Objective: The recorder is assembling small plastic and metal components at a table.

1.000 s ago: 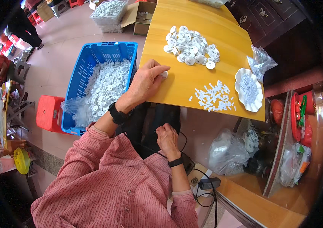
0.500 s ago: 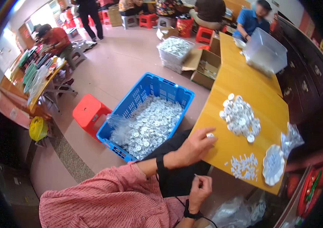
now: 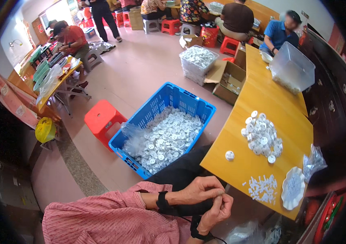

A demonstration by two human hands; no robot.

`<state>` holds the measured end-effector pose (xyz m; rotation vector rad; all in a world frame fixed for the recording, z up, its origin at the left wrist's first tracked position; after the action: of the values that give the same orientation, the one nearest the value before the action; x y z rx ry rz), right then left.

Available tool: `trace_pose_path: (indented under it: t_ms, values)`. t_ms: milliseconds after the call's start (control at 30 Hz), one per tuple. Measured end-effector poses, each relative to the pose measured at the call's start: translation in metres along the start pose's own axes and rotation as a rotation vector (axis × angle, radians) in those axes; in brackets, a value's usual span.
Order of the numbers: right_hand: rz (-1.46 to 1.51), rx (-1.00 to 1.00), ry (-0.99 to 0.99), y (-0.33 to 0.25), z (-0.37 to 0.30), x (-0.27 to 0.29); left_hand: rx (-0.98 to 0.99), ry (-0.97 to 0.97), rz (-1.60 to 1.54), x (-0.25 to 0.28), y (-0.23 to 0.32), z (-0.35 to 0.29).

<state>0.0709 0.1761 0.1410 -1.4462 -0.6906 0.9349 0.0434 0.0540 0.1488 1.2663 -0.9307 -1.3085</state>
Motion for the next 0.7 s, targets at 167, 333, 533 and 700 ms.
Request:
trace_pose_path:
  t_ms: [167, 333, 533, 700]
  values:
    - [-0.046, 0.003, 0.002, -0.003, 0.004, 0.001, 0.21, -0.031, -0.169, 0.001, -0.007, 0.0]
    - [-0.055, 0.012, -0.045, 0.001, 0.006, -0.003, 0.231, -0.039, -0.203, 0.007, -0.002, 0.003]
    - [-0.126, 0.006, -0.006, -0.004, 0.007, 0.003, 0.201, -0.038, -0.154, 0.007, -0.013, 0.006]
    - [-0.258, 0.337, -0.072, -0.022, 0.017, 0.003, 0.302, -0.078, -0.117, 0.01, -0.009, 0.009]
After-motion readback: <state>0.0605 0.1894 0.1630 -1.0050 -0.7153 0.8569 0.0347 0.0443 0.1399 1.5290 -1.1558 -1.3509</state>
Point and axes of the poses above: each hand's wrist, its own z-axis towards the middle knuckle, its own x-axis out of the back of the hand, y = z × x, the point moved 2 cm from there along z, towards the middle knuckle, and after that the axes turned 13 degrees about y, right-handed, at the moved point
